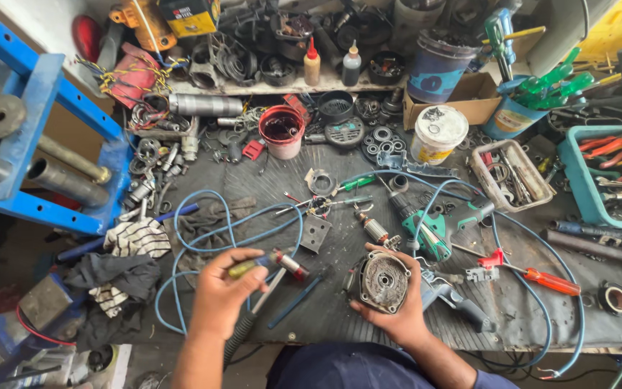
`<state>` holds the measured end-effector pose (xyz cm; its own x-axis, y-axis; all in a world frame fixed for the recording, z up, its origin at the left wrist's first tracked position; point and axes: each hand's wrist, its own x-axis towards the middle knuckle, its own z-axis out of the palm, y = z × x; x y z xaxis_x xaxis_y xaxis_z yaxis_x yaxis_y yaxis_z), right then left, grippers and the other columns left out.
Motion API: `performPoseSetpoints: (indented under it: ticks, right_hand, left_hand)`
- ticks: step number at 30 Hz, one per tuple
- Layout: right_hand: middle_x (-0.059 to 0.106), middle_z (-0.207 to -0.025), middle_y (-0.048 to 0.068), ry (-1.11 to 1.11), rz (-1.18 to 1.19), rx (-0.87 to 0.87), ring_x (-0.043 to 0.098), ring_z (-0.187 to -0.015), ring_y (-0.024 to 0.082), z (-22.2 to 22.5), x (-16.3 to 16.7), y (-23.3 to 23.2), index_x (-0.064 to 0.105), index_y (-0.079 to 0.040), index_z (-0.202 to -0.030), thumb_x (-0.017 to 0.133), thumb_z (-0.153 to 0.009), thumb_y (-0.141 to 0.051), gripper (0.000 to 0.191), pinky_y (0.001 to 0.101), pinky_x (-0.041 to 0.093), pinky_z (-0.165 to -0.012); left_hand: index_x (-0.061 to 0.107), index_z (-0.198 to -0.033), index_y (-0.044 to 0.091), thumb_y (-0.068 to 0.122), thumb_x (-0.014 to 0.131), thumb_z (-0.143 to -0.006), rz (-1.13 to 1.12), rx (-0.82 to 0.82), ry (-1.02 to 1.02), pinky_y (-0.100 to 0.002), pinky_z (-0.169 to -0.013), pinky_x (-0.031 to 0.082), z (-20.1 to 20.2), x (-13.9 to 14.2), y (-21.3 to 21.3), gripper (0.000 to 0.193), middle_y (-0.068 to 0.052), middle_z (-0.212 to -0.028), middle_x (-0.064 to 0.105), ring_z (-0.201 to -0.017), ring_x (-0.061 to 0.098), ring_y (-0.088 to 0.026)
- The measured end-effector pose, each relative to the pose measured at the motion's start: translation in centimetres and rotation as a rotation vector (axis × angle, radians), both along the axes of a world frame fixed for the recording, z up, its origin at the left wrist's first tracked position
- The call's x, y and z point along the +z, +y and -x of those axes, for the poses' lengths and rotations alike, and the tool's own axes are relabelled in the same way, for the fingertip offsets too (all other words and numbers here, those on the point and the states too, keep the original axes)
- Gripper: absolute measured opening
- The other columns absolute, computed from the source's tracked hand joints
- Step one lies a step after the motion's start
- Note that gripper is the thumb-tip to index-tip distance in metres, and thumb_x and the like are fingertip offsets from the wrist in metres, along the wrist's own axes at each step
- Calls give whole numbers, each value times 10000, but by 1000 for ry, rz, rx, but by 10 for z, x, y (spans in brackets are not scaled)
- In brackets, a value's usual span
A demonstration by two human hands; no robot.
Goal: The person cleans a small cylindrical mechanical part by hand, using a rag and a wire brush to remove grime from the interior and exterior surfaces. The person repeatedly wipes and scrubs the part, then places it on the workbench.
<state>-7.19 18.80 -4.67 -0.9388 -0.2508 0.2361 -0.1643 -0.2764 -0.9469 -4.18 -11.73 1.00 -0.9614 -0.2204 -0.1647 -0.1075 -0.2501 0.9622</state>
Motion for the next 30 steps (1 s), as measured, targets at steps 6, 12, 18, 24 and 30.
performPoseSetpoints:
  ticks: [6, 12, 18, 24, 30]
  right_hand:
    - [491, -1419, 205, 81, -207, -227, 594, -1282, 286, 8, -7, -4, 223, -72, -1458, 907, -675, -2, 1041, 410, 508, -1080]
    - [368, -1573, 219, 190, -141, -4, 470, -1432, 318, 16, 3, 10, 120, -61, -1594, 811, -699, -51, 1131, 434, 403, -1176]
    - [416, -1481, 212, 78, -150, 65, 520, -1340, 306, 23, 5, 9, 151, -50, -1576, 980, -637, -201, 1262, 429, 450, -1124]
    - [503, -1426, 179, 396, -399, -115, 479, -1326, 310, 32, 6, 6, 351, -61, -1465, 1002, -510, -185, 1163, 423, 411, -1126]
    - [485, -1476, 201, 238, -214, -6, 572, -1300, 277, 29, 2, 1, 327, -50, -1489, 985, -607, -135, 1104, 396, 485, -1095]
  left_hand:
    - [665, -1081, -52, 58, 770, -854, -234, -102, 68, -388, -782, 636, -10, -9, 74, 274, -116, -952, 726, -827, 732, -196]
    - [597, -1174, -37, 94, 674, -973, -174, -47, 172, -372, -953, 566, -13, -7, 121, 252, -121, -1083, 682, -1012, 694, -183]
    - [595, -1174, -34, 74, 665, -984, -118, -37, 217, -355, -986, 564, -9, 1, 118, 229, -126, -1146, 654, -1098, 698, -191]
    - [648, -1088, -29, 66, 738, -916, 436, -142, 347, -281, -783, 597, -12, 30, 99, 216, -129, -1079, 747, -913, 741, -161]
    - [701, -1101, -7, 59, 770, -882, 822, -190, 505, -291, -642, 572, -11, 44, 98, 239, -106, -894, 734, -758, 739, -190]
